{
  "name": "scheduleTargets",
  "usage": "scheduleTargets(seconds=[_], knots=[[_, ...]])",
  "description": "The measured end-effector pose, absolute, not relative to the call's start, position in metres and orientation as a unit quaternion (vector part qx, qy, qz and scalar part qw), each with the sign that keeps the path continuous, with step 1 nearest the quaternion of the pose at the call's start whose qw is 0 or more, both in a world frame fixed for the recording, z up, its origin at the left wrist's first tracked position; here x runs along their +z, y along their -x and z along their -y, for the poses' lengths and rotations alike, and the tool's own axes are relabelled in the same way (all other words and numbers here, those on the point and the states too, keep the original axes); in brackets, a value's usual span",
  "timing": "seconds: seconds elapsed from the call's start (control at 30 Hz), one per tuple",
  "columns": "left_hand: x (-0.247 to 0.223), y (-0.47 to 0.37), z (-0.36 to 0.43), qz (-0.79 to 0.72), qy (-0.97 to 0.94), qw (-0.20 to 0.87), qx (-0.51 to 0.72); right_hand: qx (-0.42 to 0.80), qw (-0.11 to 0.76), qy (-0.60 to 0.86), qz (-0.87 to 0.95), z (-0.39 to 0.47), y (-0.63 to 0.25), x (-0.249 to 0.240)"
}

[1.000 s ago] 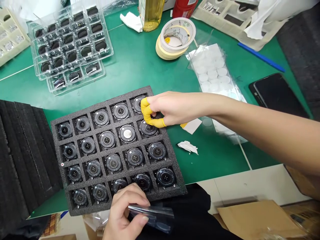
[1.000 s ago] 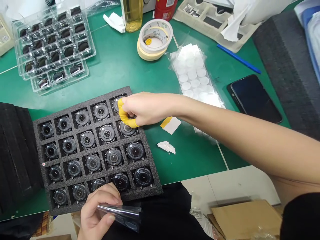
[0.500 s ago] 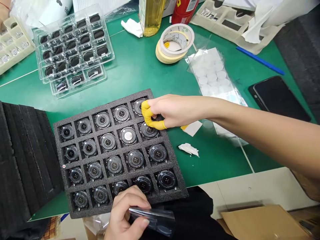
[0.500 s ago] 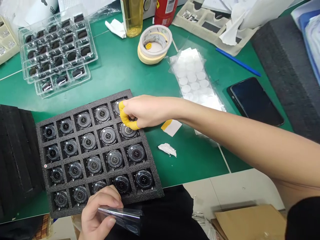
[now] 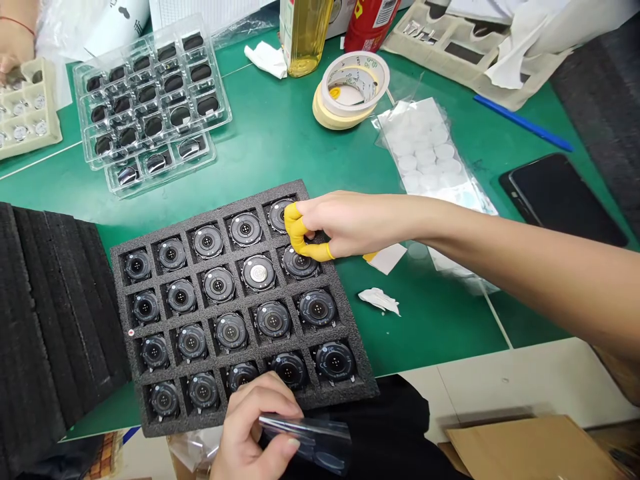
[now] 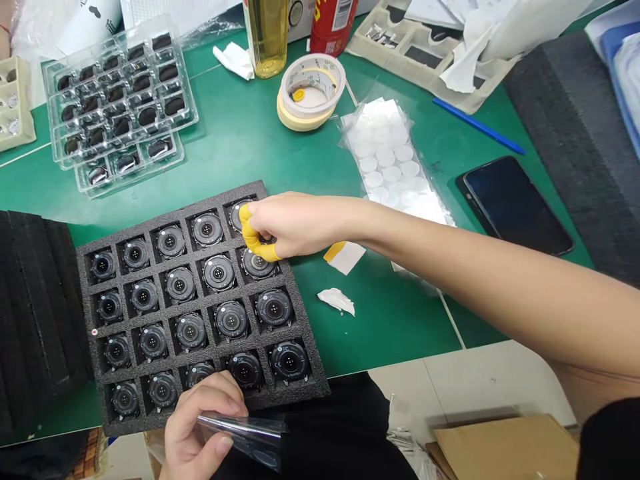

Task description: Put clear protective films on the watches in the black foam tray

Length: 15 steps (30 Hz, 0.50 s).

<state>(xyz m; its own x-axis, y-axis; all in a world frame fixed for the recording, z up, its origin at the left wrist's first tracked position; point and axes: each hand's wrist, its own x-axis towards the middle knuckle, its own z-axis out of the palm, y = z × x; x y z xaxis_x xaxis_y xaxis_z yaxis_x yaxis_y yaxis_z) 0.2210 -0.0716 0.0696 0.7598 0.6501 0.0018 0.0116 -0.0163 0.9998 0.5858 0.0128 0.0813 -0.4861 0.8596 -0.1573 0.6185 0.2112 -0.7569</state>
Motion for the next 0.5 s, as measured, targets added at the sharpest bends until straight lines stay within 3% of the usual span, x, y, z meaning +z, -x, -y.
scheduleTargets(seconds=[0.5], knots=[[0.0686, -0.22, 0.0718, -0.244, -0.669, 0.657, 0.247, 0.383, 0.154, 0.489, 0.769, -0.0092, -0.5837, 0.0788]])
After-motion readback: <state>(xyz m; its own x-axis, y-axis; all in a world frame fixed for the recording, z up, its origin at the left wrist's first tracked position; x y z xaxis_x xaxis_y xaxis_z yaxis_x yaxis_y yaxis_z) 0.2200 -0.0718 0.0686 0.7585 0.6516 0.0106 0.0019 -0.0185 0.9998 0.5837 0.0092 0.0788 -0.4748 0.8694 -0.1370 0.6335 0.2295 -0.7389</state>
